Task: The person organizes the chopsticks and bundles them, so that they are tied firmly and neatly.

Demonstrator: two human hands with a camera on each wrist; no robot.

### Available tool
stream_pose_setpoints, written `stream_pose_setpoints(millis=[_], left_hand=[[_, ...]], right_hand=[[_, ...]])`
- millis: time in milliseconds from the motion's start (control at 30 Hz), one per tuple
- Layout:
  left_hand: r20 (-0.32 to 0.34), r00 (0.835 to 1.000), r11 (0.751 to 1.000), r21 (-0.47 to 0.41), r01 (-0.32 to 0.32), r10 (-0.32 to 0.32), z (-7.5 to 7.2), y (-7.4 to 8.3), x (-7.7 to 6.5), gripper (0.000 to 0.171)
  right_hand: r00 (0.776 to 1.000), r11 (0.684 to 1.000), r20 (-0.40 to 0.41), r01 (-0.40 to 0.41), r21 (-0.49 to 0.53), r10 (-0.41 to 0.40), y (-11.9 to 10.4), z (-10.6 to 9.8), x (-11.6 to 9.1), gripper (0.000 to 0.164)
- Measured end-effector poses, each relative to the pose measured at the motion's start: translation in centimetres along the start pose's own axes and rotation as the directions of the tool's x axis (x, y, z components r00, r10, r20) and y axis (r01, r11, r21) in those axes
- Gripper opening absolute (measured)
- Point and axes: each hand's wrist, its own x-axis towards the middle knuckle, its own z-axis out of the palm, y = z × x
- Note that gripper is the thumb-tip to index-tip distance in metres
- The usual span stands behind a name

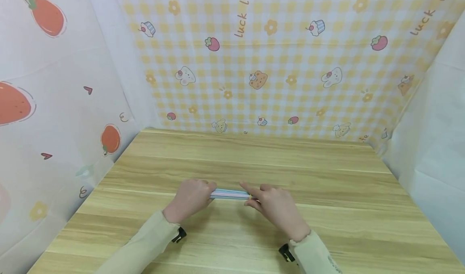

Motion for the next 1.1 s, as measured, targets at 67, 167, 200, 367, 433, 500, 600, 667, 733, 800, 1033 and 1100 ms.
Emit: stream_pose_setpoints(millis=[67, 167, 200, 367, 433, 500, 600, 667, 733, 800, 1033, 1100], left_hand=[[-0.005, 1.0, 1.0, -0.001, -0.003, 0.003, 0.0, 0.0, 0.0, 0.029], [-0.005, 1.0, 1.0, -0.002, -0.008, 0.008, 0.0, 0.0, 0.0, 0.031], [-0.005, 1.0, 1.0, -0.001, -0.01, 0.01, 0.1, 0.0, -0.1, 0.031], [-0.003, 1.0, 1.0, -0.003, -0.011, 0.011, 0.3, -0.3, -0.2, 0.028], [-0.005, 1.0, 1.0, 0.001, -0.005, 0.005, 0.3, -0.4, -0.2, 0.028], [-0.017, 1.0, 1.0, -0.001, -0.001, 0.001, 0.3, -0.5, -0.2, 0.027], [-0.032, 0.999, 1.0, 0.009, -0.006, 0.006, 0.4, -0.5, -0.2, 0.03], [-0.041, 0.999, 1.0, 0.011, -0.008, 0.009, 0.4, -0.5, -0.2, 0.032], [-0.043, 0.999, 1.0, 0.016, -0.01, 0.01, 0.4, -0.5, -0.2, 0.035], [-0.047, 0.999, 1.0, 0.01, -0.01, 0.01, 0.5, -0.5, -0.3, 0.036], [-0.06, 0.998, 1.0, 0.014, -0.009, 0.01, 0.7, -0.4, -0.2, 0.034], [-0.062, 0.998, 1.0, 0.019, -0.008, 0.009, 0.7, -0.4, -0.2, 0.035]], right_hand=[[1.0, 1.0, -0.007, 0.009, -0.03, -0.009, 0.0, 0.1, 0.0, 0.05], [1.0, 1.0, -0.003, 0.007, -0.028, -0.007, 0.1, 0.1, -0.2, 0.056], [1.0, 1.0, 0.006, 0.001, -0.01, -0.001, 0.1, 0.0, -0.2, 0.057], [0.996, 0.987, 0.074, -0.049, 0.151, 0.038, 0.4, -0.6, -0.2, 0.041], [0.995, 0.978, 0.094, -0.063, 0.199, 0.045, 0.4, -0.8, 0.0, 0.028], [0.993, 0.974, 0.106, -0.067, 0.216, 0.045, 0.4, -1.0, 0.2, 0.02], [0.991, 0.977, 0.124, -0.068, 0.204, 0.044, 0.2, -1.0, 0.6, 0.016], [0.99, 0.979, 0.134, -0.066, 0.191, 0.04, 0.0, -0.8, 0.7, 0.015], [0.99, 0.979, 0.137, -0.067, 0.193, 0.041, -0.2, -0.6, 0.8, 0.016], [0.991, 0.976, 0.128, -0.069, 0.207, 0.043, -0.4, -0.4, 0.9, 0.019], [0.997, 0.97, 0.062, -0.066, 0.234, 0.053, -0.5, 0.2, 0.6, 0.037], [0.997, 0.971, 0.052, -0.07, 0.23, 0.059, -0.5, 0.2, 0.6, 0.038]])
